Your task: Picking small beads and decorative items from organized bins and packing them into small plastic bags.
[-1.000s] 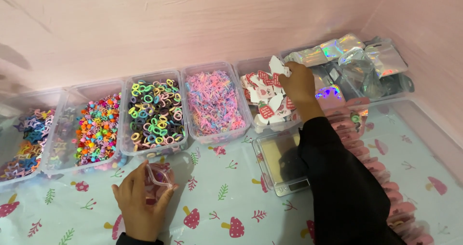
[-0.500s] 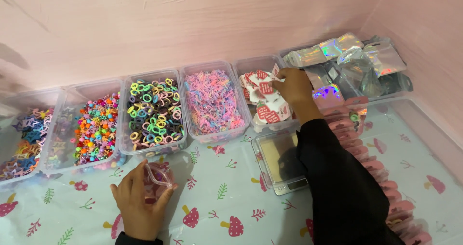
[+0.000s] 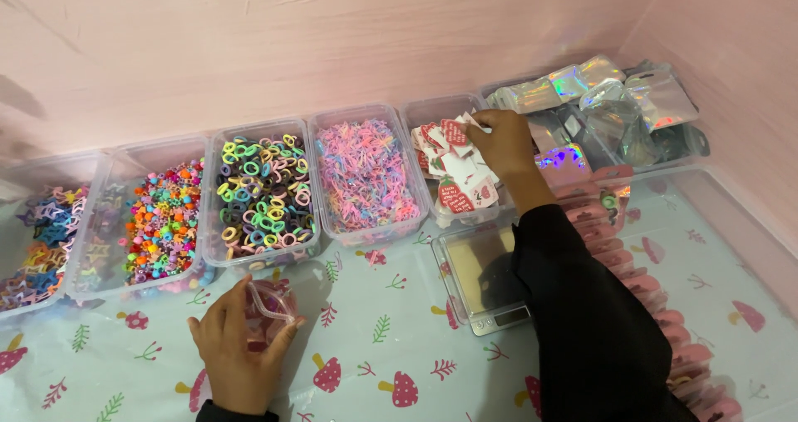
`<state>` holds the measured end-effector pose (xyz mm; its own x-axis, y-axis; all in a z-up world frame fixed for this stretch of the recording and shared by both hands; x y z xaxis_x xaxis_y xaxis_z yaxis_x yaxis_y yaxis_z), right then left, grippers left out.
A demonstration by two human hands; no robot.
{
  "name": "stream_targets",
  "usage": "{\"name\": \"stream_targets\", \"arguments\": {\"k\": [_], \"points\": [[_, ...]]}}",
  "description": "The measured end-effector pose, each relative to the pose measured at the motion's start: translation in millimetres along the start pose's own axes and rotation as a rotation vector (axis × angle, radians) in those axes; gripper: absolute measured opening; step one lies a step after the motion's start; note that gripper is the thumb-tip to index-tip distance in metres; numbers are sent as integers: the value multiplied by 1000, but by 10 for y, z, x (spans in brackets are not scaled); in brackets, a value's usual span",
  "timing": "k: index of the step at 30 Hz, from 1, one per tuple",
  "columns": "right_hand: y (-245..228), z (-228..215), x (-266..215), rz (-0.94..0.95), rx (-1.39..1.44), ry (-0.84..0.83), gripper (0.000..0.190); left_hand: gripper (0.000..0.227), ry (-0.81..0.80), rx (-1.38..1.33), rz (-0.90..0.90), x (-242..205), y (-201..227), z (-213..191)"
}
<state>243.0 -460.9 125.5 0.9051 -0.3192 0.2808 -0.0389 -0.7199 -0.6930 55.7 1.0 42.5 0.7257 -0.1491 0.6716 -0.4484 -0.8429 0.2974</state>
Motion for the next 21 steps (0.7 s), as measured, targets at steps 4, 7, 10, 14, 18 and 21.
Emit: {"name": "stream_targets", "arguments": {"k": [4, 7, 10, 14, 18, 21], "points": [[-33, -25, -11, 3, 45, 51, 24, 93, 1, -9, -10, 1, 5, -5], [-91, -49, -19, 12, 38, 68, 28, 90, 7, -24, -15, 20, 20, -24], [-56, 42, -49, 124, -5, -83, 31, 91, -5, -35, -23, 32, 29, -25], [248, 147, 80, 137, -62, -54, 14, 91, -12, -42, -37, 14, 17, -23], [64, 380, -155, 292, -344, -474, 111, 92, -8, -36, -17, 34, 30, -21], [76, 690, -211, 244, -561, -644, 156, 93, -23, -34, -20, 30, 20, -14]]}}
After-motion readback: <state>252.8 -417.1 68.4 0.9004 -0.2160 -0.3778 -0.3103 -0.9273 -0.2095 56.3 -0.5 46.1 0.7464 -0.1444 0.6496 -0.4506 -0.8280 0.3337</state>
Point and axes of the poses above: each hand's wrist, its own x-axis towards the middle knuckle, its own z-axis out of the palm, y = z × x, the point moved 7 cm from there along x, towards the middle knuckle, and after that the axes turned 11 degrees about z, right-handed, at the moved point
